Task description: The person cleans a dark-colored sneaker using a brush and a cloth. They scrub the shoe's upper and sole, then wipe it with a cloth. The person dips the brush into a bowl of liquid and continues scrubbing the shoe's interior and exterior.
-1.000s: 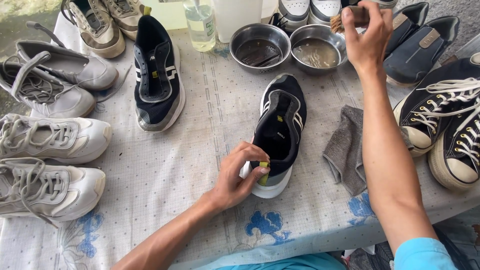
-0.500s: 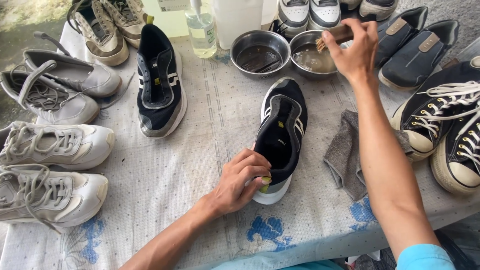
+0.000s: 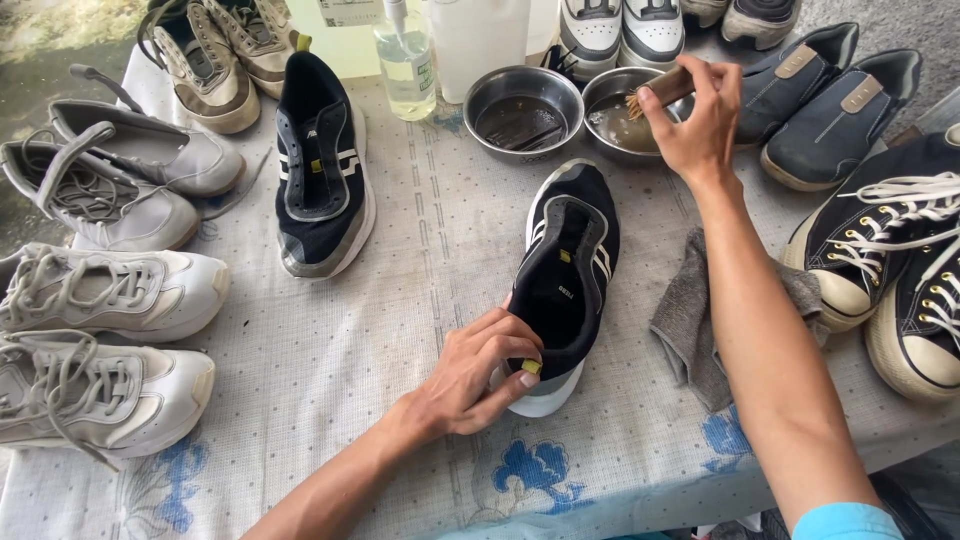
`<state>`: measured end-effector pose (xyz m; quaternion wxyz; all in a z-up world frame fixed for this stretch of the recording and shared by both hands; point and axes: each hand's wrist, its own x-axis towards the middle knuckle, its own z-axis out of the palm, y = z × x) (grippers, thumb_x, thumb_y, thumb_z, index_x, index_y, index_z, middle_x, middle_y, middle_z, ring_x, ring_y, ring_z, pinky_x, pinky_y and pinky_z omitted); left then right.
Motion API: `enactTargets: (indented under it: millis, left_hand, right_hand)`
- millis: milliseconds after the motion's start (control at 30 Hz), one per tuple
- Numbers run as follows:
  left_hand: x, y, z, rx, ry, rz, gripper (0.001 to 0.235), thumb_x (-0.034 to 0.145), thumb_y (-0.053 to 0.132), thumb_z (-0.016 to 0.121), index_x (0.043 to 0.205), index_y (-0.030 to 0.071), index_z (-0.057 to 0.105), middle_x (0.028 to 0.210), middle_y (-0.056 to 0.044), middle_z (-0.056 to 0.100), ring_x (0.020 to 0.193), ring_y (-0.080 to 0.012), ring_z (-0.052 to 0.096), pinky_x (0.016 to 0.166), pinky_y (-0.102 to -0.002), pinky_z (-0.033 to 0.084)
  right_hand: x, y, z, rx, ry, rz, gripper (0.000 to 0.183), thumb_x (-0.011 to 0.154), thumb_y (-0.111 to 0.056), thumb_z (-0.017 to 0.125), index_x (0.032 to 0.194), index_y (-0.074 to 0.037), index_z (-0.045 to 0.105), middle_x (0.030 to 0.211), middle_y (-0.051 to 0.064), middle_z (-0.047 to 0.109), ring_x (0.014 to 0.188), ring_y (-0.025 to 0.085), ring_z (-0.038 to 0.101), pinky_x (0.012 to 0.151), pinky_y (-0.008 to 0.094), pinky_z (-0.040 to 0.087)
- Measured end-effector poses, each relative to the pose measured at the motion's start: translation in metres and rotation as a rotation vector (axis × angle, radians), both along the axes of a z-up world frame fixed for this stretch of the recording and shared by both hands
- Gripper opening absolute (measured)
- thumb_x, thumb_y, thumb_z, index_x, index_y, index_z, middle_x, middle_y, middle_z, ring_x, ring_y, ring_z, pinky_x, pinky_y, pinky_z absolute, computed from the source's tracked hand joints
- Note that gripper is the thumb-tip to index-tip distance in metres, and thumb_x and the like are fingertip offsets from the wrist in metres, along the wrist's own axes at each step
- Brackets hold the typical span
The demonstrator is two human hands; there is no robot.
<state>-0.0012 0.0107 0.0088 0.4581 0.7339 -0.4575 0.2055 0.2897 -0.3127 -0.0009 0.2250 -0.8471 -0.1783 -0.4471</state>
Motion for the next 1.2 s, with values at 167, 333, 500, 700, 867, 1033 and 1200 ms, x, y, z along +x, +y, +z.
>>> enactTargets:
  millis: [167,333,500,700,867,1033,1200]
  left_hand:
    - [0.002,0.001,-0.004,0.001,-0.016,0.007,0.021,0.110,0.024,0.040,0.106,0.007,0.051,0.101,-0.010,0.064,0.084,-0.0217,0.059,0.063,-0.032,0.046]
    - [0.004,-0.001,-0.002,-0.008,-0.029,0.008,0.018,0.109,0.020,0.043,0.106,0.006,0.053,0.100,-0.010,0.064,0.083,-0.0221,0.059,0.063,-0.031,0.047]
    - [0.004,-0.001,-0.002,-0.015,-0.037,0.004,0.017,0.110,0.020,0.043,0.106,0.006,0.052,0.098,-0.010,0.064,0.083,-0.0225,0.059,0.064,-0.032,0.047]
    - [0.003,0.000,0.006,-0.032,-0.033,-0.006,0.016,0.109,0.018,0.045,0.104,0.005,0.053,0.096,-0.011,0.064,0.080,-0.0237,0.060,0.065,-0.033,0.048]
    - [0.004,0.000,0.003,-0.028,-0.044,0.002,0.017,0.109,0.018,0.046,0.103,0.005,0.055,0.097,-0.010,0.065,0.082,-0.0228,0.061,0.067,-0.032,0.049]
    - [0.003,0.003,0.008,-0.033,-0.024,0.011,0.019,0.110,0.016,0.043,0.104,0.003,0.056,0.098,-0.012,0.065,0.085,-0.0258,0.063,0.071,-0.034,0.052]
    - [0.003,-0.003,-0.010,-0.145,0.105,0.045,0.016,0.109,0.017,0.046,0.105,0.003,0.053,0.097,-0.012,0.065,0.087,-0.0241,0.064,0.076,-0.035,0.053]
  right_hand:
    - [-0.001,0.000,-0.003,-0.006,0.004,-0.005,0.062,0.098,-0.061,0.062,0.120,-0.003,0.068,0.101,0.016,0.048,0.093,0.028,0.053,0.083,0.047,0.049]
    - [0.000,0.000,-0.002,0.014,0.000,-0.017,0.060,0.097,-0.060,0.064,0.120,-0.005,0.068,0.101,0.016,0.048,0.093,0.028,0.053,0.083,0.048,0.048]
    - [0.000,-0.001,-0.004,0.016,0.011,-0.026,0.062,0.096,-0.061,0.063,0.120,-0.005,0.067,0.101,0.016,0.050,0.094,0.028,0.053,0.084,0.049,0.047]
    - [0.012,-0.009,0.003,-0.062,0.051,-0.037,0.066,0.096,-0.065,0.066,0.120,-0.003,0.067,0.107,0.020,0.049,0.096,0.031,0.053,0.084,0.051,0.049]
    - [-0.001,-0.002,0.015,-0.005,-0.106,-0.038,0.057,0.099,-0.057,0.068,0.118,-0.003,0.065,0.103,0.017,0.051,0.091,0.028,0.055,0.079,0.043,0.053]
    - [0.001,0.002,0.026,0.055,-0.215,-0.051,0.058,0.101,-0.063,0.067,0.110,-0.006,0.070,0.095,0.013,0.055,0.085,0.025,0.061,0.079,0.044,0.055]
    - [-0.011,-0.007,0.039,0.111,-0.103,-0.030,0.056,0.105,-0.061,0.067,0.114,-0.006,0.072,0.087,0.013,0.066,0.089,0.025,0.057,0.077,0.043,0.050]
